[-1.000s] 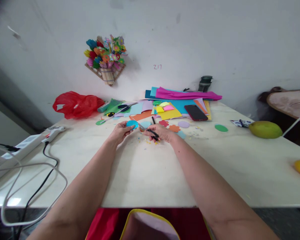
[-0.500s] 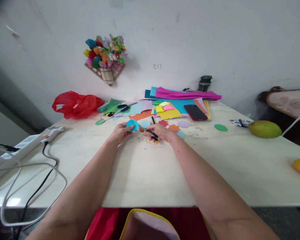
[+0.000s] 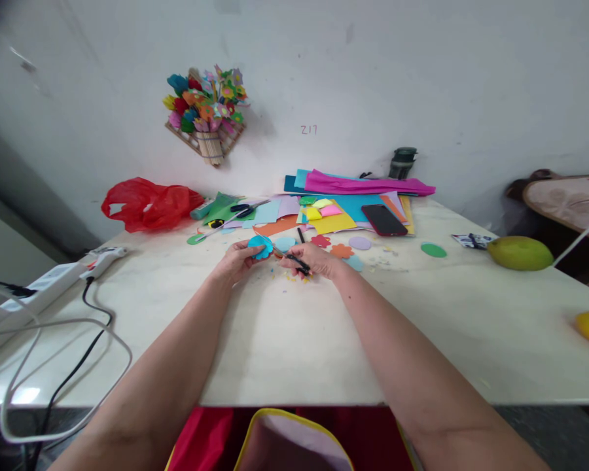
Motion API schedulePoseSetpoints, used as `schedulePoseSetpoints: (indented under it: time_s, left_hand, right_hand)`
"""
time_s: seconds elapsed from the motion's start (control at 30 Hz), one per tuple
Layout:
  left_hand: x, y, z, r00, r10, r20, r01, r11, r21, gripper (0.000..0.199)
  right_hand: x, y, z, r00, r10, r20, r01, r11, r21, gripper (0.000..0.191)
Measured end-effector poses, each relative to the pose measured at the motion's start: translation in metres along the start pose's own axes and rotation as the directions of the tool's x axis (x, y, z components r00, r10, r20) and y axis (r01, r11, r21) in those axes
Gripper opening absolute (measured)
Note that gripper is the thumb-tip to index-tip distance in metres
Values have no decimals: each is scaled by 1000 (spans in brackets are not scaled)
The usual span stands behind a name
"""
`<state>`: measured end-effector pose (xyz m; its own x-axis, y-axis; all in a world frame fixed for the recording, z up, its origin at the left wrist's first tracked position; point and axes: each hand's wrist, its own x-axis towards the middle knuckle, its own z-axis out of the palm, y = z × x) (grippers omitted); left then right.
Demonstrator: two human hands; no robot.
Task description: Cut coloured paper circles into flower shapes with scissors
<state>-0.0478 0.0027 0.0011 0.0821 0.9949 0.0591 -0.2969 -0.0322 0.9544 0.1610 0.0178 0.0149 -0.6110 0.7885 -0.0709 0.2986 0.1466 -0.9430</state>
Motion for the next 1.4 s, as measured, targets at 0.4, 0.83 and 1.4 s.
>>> schedulePoseSetpoints:
  time_s: [0.4,0.83,1.4]
  left_hand:
    - [3,-4,-1,1000,12,2,-12,1000,-26,27]
    - [4,-6,-3,1000,24,-4,-24,999,-49,24]
    - [6,-7,-2,999,17,-29,-18,998,-65,24]
  right_hand:
    - [0,0,2,1000,-9,-11,8,1000,-30,29]
    - [1,-1,2,1000,-7,-18,7,999,-45,29]
    - [4,3,4,998,-31,-51,31,1000,-1,30]
